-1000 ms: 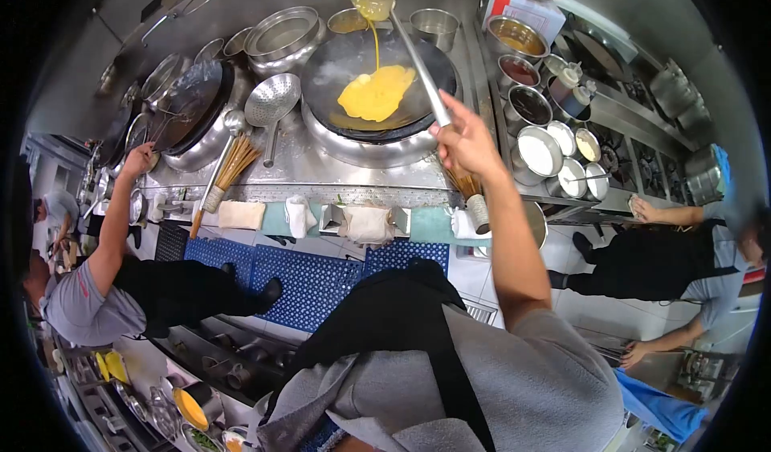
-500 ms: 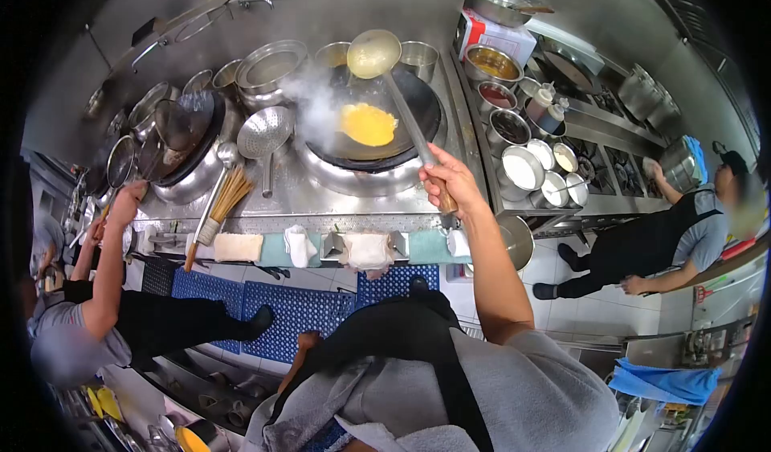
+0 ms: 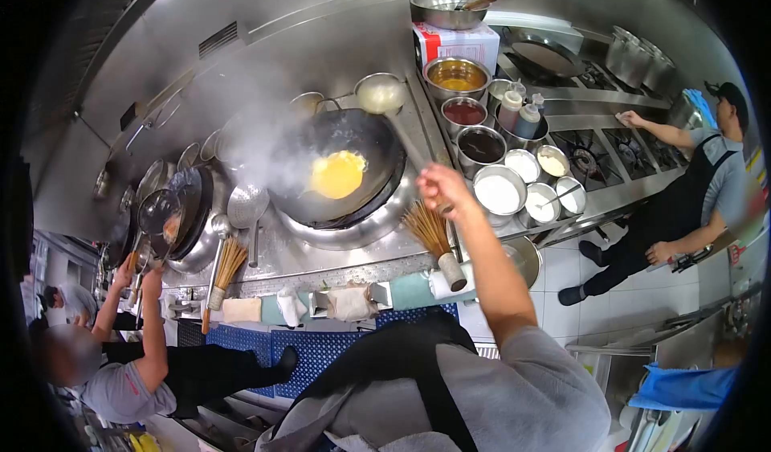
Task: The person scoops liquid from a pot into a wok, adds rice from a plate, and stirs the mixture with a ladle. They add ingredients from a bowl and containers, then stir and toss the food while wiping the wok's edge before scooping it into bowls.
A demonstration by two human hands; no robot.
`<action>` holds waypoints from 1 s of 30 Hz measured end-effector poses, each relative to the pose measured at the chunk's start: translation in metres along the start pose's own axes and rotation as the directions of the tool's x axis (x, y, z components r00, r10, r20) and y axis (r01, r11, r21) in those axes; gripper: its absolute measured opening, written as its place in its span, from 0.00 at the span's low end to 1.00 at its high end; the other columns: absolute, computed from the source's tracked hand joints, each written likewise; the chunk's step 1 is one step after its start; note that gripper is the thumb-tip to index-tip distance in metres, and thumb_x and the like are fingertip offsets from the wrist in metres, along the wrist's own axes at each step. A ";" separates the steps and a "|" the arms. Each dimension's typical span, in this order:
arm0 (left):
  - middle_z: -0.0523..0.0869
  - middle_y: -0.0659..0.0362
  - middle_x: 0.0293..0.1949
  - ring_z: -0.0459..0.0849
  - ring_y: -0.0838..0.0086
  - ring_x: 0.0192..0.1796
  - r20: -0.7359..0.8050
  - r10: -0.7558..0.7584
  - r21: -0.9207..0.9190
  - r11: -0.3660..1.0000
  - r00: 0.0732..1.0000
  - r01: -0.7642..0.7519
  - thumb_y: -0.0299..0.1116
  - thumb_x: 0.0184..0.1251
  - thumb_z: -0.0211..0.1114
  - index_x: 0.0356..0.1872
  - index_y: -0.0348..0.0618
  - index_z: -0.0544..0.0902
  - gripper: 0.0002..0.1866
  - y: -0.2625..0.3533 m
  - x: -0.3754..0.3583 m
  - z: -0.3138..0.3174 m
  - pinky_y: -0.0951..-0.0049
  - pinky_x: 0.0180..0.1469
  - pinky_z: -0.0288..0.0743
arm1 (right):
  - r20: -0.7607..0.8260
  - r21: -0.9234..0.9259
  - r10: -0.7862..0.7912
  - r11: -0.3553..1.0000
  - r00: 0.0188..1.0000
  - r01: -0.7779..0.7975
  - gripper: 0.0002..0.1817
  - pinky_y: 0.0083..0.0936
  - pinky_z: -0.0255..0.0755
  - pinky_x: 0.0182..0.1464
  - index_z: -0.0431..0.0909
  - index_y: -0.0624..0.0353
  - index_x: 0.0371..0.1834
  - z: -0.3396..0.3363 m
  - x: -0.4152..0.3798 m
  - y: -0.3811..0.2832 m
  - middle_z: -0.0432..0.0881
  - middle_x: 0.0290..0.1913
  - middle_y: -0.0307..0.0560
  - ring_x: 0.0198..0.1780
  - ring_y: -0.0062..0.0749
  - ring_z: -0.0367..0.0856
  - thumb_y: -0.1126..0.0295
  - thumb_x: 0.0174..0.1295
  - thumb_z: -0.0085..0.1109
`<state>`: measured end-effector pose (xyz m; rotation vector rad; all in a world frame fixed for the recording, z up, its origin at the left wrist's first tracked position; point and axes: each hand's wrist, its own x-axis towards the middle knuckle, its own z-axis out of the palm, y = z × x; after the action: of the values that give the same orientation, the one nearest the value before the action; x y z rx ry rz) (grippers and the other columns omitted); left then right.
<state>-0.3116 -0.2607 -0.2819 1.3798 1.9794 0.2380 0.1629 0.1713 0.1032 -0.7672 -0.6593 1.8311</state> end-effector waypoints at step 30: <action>0.79 0.58 0.30 0.75 0.61 0.26 -0.229 -0.022 -0.111 0.994 0.973 -0.004 0.37 0.67 0.64 0.43 0.49 0.85 0.08 0.030 -0.053 0.030 0.57 0.27 0.67 | -0.055 -0.501 -0.125 0.862 0.991 0.081 0.33 0.21 0.63 0.16 0.68 0.66 0.73 -0.008 0.029 -0.121 0.77 0.26 0.37 0.19 0.19 0.73 0.80 0.60 0.56</action>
<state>-0.2601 -0.3020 -0.2658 1.3211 2.1243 0.5170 0.2315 0.2416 0.1803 -1.1177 -1.1193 1.5296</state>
